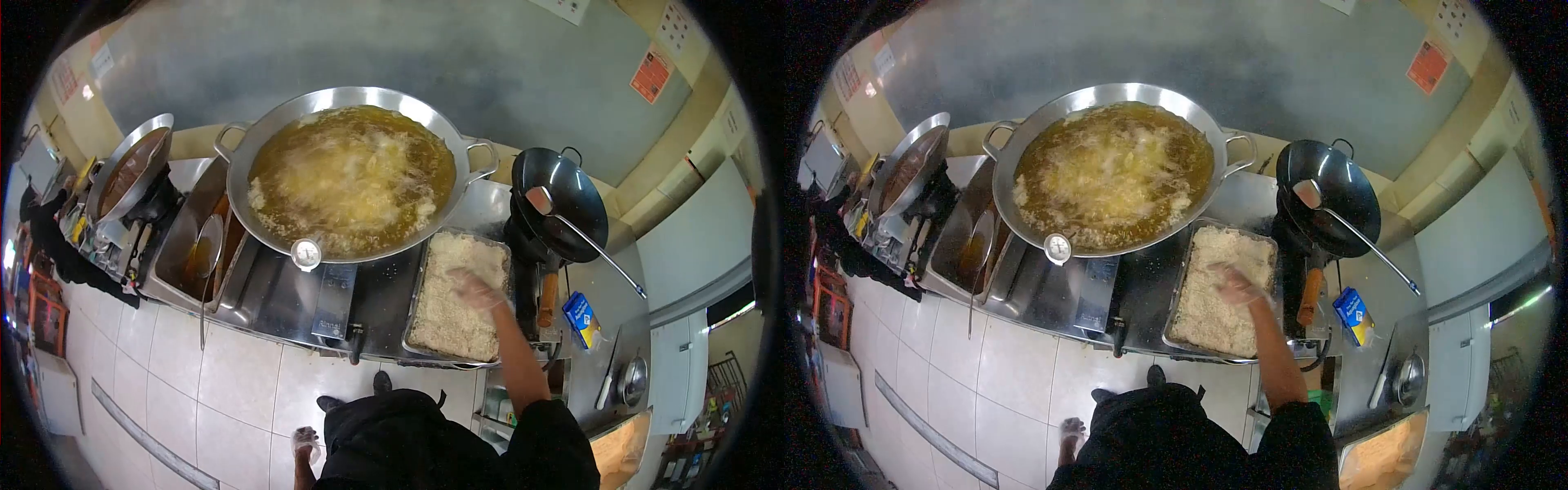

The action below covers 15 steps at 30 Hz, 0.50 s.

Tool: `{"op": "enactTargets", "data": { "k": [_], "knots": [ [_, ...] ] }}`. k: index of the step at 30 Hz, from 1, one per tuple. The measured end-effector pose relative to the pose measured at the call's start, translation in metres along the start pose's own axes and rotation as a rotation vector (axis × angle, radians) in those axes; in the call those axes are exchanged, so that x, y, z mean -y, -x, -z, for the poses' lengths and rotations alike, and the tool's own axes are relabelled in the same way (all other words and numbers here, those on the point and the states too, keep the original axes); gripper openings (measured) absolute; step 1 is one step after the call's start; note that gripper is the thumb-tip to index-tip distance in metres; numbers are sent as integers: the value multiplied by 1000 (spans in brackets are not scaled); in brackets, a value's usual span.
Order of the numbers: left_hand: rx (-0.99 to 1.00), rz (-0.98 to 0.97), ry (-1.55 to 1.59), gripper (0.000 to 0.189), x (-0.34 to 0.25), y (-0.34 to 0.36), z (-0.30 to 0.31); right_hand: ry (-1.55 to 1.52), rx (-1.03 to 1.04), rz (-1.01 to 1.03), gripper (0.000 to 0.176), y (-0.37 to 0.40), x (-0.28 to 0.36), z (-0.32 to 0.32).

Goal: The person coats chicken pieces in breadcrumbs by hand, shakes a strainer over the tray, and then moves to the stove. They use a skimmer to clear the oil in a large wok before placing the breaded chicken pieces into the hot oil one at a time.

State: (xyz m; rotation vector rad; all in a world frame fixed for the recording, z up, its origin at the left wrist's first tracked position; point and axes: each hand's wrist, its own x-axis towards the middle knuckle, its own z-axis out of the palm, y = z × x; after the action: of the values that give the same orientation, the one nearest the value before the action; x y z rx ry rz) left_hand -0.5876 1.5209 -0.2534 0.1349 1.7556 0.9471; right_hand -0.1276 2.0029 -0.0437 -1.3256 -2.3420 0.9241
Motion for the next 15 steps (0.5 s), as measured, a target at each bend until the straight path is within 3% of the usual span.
{"op": "enactTargets", "data": {
  "k": [3,8,11,12,14,15],
  "knots": [
    [-23,-13,-30,22,-34,4,-8,282,110,-83,20,0,-17,-40],
    [6,-103,5,25,-41,12,-11,333,178,-3,19,-6,-54,-58],
    [48,-90,14,24,-8,12,-11,302,83,142,23,-28,-128,-82],
    [71,5,95,23,10,5,-9,319,28,217,25,-41,-163,-97],
    [178,-54,-67,20,40,-1,1,530,195,159,28,-46,-116,-70],
    [149,-106,-313,15,30,17,-5,514,346,89,41,-49,-85,-56]
  ]
}}
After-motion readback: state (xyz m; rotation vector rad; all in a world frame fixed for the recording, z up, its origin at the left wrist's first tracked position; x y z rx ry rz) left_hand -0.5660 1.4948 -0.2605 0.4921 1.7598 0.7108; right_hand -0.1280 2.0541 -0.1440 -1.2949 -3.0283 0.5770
